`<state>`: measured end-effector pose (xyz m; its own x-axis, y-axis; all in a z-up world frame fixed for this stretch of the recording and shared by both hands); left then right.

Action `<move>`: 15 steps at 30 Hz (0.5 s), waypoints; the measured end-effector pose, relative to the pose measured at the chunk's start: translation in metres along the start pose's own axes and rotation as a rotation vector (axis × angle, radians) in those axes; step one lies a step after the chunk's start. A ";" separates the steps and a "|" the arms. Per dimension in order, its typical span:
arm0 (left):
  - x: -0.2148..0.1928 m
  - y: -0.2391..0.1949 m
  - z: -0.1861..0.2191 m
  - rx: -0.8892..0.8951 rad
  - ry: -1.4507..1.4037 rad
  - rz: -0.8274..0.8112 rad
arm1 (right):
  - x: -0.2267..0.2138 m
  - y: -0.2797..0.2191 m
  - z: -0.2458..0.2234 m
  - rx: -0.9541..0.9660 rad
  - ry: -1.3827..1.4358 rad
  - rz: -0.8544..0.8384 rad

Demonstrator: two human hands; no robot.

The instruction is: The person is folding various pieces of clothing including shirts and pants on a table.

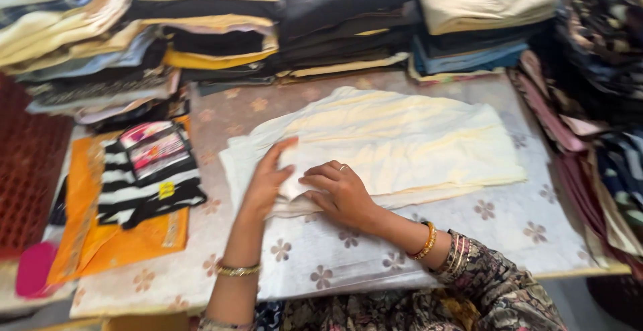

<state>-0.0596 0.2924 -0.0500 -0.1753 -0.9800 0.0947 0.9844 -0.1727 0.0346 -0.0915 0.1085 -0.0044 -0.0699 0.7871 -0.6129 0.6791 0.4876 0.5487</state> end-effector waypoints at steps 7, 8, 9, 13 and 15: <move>-0.044 -0.032 0.017 -0.046 -0.042 0.111 | -0.079 -0.031 0.056 0.012 -0.181 0.044; -0.051 -0.038 0.021 -0.050 -0.029 0.144 | -0.093 -0.037 0.069 0.045 -0.221 0.068; -0.058 -0.040 0.019 -0.048 -0.031 0.132 | -0.108 -0.042 0.079 0.049 -0.231 0.074; -0.094 -0.045 -0.013 -0.108 0.092 0.186 | -0.173 -0.065 0.157 0.275 -0.300 0.221; -0.097 -0.040 -0.025 -0.136 0.186 0.191 | -0.205 -0.069 0.199 0.339 -0.343 0.250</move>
<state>-0.0820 0.3922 -0.0853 0.0068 -0.9952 -0.0973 0.9947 0.0167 -0.1010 0.0218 -0.1615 -0.0302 0.3279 0.6669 -0.6691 0.8460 0.1079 0.5221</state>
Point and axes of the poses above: each hand's wrist, its own y-axis towards the middle knuckle, its own x-axis out of the palm, z = x × y, the point moved 5 cm from there along y, towards the middle knuckle, and after that the axes turned 3 degrees about y, right-handed, at the moved point
